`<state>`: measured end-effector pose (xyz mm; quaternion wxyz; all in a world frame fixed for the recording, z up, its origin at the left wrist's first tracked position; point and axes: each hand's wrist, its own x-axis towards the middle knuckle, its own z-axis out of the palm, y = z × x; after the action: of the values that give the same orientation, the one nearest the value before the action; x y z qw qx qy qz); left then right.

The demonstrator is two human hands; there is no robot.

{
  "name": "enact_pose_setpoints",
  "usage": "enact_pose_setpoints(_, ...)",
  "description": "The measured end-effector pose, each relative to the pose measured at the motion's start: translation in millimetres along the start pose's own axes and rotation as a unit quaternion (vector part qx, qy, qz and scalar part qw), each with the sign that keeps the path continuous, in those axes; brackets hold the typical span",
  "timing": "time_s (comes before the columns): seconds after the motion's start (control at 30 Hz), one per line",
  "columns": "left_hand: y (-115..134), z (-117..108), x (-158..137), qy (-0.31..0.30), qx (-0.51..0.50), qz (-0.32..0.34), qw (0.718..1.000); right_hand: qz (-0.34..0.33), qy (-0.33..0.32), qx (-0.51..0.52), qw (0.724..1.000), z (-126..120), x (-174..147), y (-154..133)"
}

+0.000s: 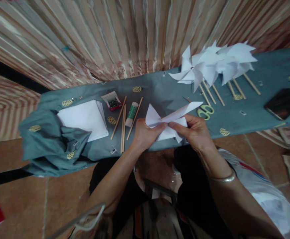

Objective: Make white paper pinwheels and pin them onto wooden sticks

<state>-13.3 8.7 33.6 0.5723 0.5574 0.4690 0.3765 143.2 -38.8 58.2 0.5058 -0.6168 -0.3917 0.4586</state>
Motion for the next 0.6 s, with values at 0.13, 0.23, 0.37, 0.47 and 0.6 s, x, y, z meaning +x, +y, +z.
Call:
enact_pose_setpoints(0.13,1.2,0.6,-0.2,-0.001,-0.003,-0.007,1.000,-0.003,-0.007,-0.008,1.000,-0.8,-0.1,0.5)
enact_pose_setpoints(0.23,1.2,1.0,-0.2,0.000,-0.007,-0.009,1.000,-0.007,-0.011,-0.008,1.000,-1.0,-0.1,1.3)
enact_pose_setpoints(0.37,0.2,1.2,0.6,0.001,-0.026,0.005,1.000,-0.010,-0.015,0.006,1.000,-0.3,1.0,0.9)
enact_pose_setpoints(0.47,-1.1,1.1,1.6,-0.004,-0.036,0.005,0.999,-0.009,-0.013,0.014,1.000,0.1,2.3,0.0)
enact_pose_setpoints(0.6,-1.4,1.8,1.9,-0.004,-0.042,0.004,0.999,-0.006,-0.013,0.017,1.000,0.0,3.1,-0.6)
